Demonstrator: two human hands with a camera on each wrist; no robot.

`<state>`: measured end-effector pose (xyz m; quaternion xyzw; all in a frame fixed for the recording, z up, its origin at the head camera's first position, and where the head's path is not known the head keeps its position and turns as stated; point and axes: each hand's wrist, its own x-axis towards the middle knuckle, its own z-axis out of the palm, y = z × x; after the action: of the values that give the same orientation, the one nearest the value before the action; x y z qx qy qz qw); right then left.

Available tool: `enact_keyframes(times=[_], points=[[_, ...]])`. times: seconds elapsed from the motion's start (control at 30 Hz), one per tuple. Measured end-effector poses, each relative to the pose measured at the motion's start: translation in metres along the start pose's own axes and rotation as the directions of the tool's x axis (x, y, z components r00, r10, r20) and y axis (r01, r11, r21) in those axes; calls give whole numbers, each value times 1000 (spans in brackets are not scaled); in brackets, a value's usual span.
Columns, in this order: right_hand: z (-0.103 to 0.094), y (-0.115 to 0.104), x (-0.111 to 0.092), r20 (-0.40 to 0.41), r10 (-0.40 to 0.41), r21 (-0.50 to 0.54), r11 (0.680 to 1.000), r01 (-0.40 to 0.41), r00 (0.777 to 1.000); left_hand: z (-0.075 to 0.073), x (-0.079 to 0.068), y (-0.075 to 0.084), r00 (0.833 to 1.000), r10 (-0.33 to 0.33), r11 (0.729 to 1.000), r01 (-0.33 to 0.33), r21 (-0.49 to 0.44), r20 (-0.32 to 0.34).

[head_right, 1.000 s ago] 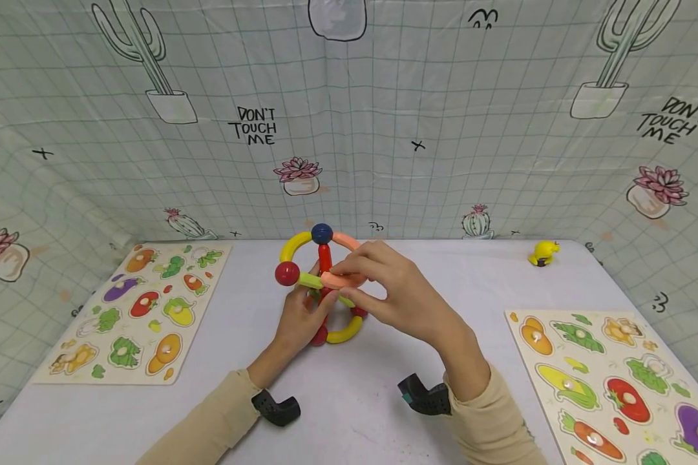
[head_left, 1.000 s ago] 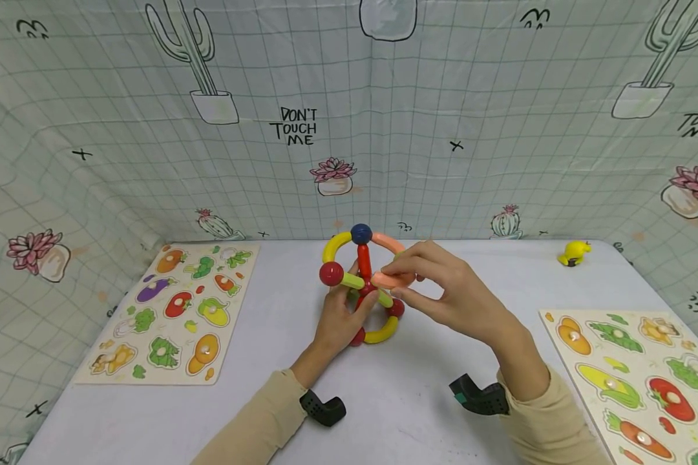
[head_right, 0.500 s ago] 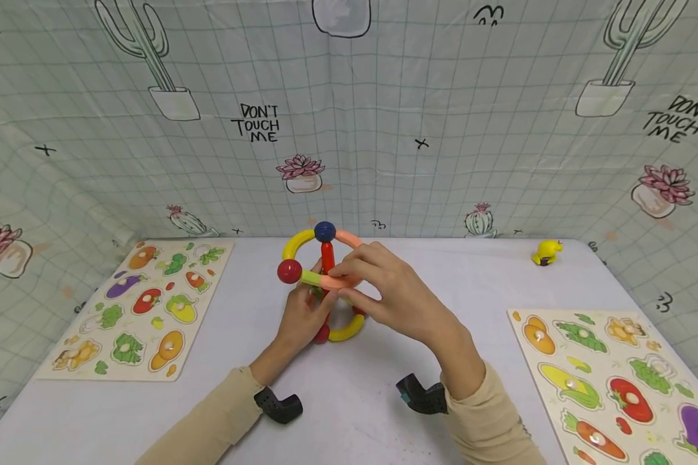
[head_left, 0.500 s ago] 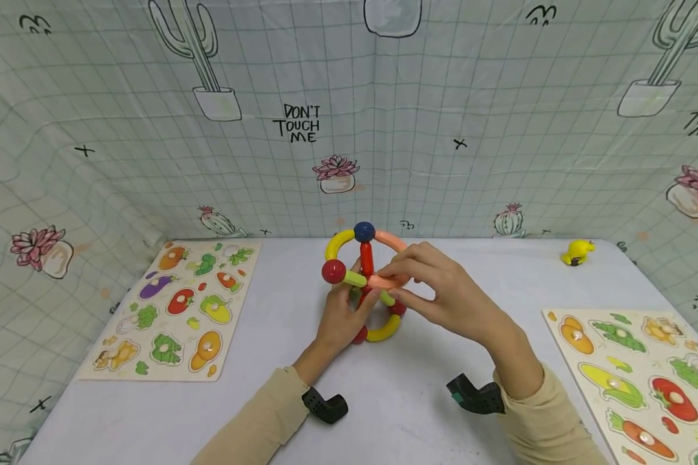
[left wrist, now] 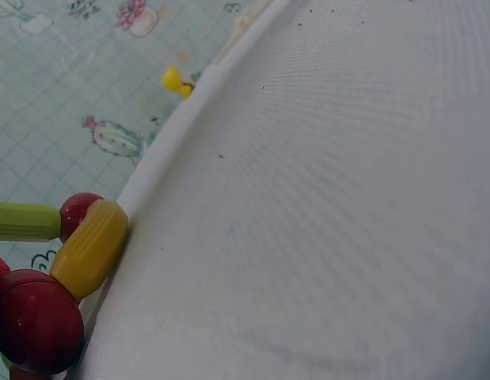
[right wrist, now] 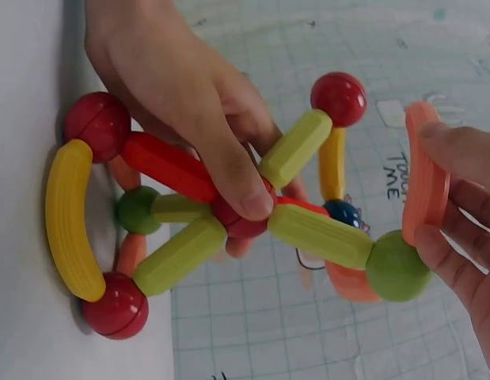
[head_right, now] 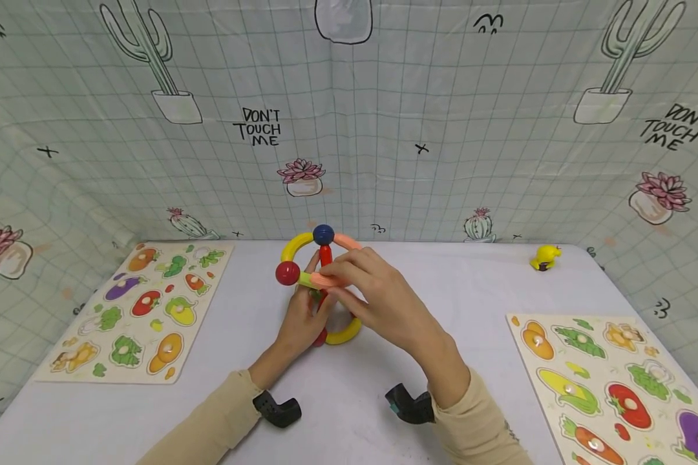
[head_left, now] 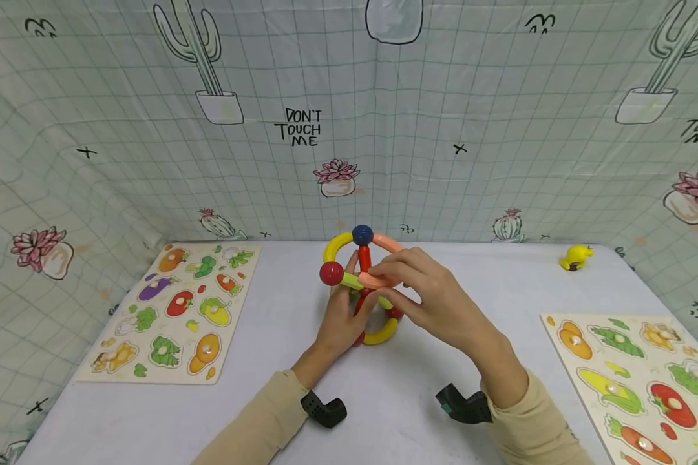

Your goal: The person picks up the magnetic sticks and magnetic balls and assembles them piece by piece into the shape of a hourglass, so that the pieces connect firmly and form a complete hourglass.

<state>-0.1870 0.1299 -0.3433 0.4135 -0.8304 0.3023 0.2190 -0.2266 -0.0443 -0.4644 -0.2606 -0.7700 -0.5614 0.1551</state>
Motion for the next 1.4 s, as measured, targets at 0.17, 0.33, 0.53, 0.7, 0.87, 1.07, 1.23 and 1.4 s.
enact_keyframes(times=[0.17, 0.33, 0.53, 0.7, 0.87, 1.07, 1.23, 1.4], points=[[4, -4, 3, -25, -23, -41, 999, 22, 999, -1, 1, 1, 999, 33, 999, -33, 29, -1], [8, -7, 5, -26, -28, -68, 997, 26, 999, -1, 1, 0, 998, 56, 997, -56, 46, -7], [10, -11, 7, -28, -29, -113, 993, 26, 999, 1, -1, 2, 999, 54, 995, -53, 79, -2], [13, -14, 10, -24, -40, -146, 989, 36, 999, 1, -2, 2, 996, 82, 987, -77, 144, -28], [15, -15, 12, -28, -44, -154, 987, 39, 999, 0, -1, 2, 991, 125, 973, -114, 201, -42], [16, -15, 15, -37, -84, -172, 982, 76, 996, 0, -1, 1, 990, 133, 972, -123, 201, -39], [17, -14, 17, -38, -98, -168, 982, 90, 994, -1, -1, 0, 990, 138, 969, -126, 212, -39], [18, -16, 18, -53, -109, -171, 980, 98, 993, -1, -1, 1, 992, 124, 966, -112, 234, -36]])
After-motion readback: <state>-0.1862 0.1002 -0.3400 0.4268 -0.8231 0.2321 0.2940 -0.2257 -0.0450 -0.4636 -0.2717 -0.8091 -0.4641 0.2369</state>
